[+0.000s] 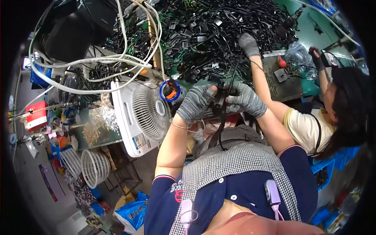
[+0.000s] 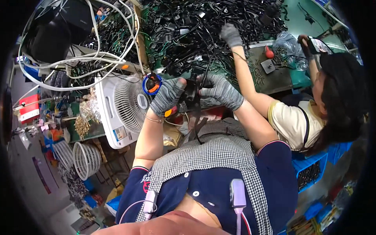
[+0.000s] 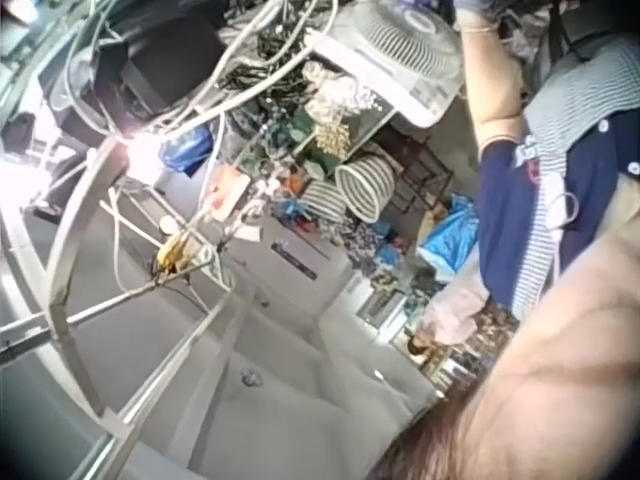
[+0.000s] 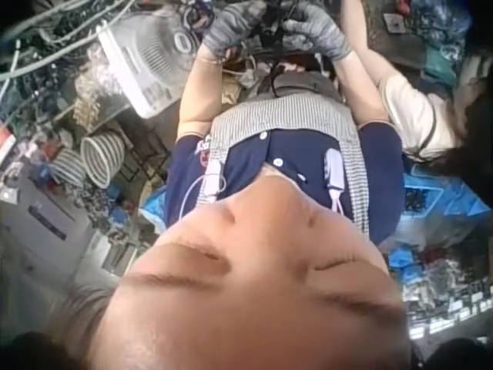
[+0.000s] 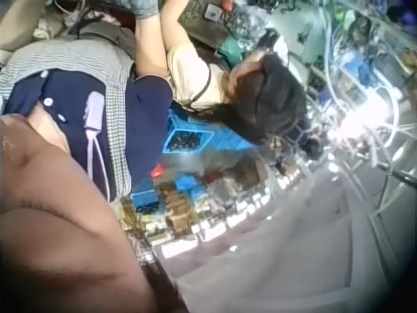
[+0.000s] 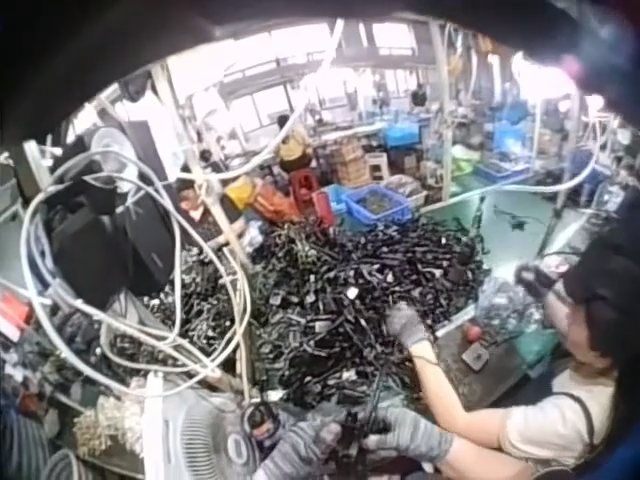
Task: Assembling, bundling, and taping electrical wiring harnesses at an industrial workbench.
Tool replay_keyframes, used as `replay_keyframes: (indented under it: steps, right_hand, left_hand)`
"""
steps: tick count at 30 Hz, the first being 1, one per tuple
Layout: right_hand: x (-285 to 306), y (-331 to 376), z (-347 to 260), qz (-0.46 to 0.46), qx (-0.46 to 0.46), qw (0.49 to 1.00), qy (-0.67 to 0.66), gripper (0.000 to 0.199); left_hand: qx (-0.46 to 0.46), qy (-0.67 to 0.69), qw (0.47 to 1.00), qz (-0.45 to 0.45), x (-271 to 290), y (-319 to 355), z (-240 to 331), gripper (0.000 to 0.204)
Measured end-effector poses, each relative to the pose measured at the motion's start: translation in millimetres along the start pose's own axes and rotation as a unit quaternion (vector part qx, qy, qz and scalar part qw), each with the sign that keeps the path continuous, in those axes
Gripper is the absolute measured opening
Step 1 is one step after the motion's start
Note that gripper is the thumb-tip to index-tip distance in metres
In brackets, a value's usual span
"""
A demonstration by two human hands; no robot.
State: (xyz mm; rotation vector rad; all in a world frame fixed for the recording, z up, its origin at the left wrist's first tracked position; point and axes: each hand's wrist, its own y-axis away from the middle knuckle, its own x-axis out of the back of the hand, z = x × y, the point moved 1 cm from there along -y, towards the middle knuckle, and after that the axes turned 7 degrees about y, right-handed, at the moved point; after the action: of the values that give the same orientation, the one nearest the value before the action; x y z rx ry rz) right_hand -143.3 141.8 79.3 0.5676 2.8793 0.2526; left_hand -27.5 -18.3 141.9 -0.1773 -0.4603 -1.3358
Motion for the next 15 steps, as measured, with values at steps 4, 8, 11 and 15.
replay_keyframes:
  steps: [4,8,11,15]
  right_hand:
    - [-2.1,4.3,-10.5,0.014,-0.018,0.996,0.083,0.044]
    - [-2.7,-4.1,-0.7,-0.04,-0.019,0.999,0.005,0.047]
    - [-4.4,-7.9,0.5,-0.08,0.022,0.993,-0.082,0.048]
    - [-21.7,8.5,-8.5,-0.057,-0.06,0.985,-0.15,0.047]
  left_hand:
    - [-0.039,-0.042,0.998,0.006,-1.0,5.1,-4.3,0.039]
    - [-0.119,0.093,0.988,0.036,-10.9,3.3,-27.1,0.037]
    - [-0.082,0.041,0.995,0.042,-7.0,2.4,-25.9,0.037]
    - [0.024,-0.033,0.993,0.11,11.9,-4.3,-27.9,0.036]
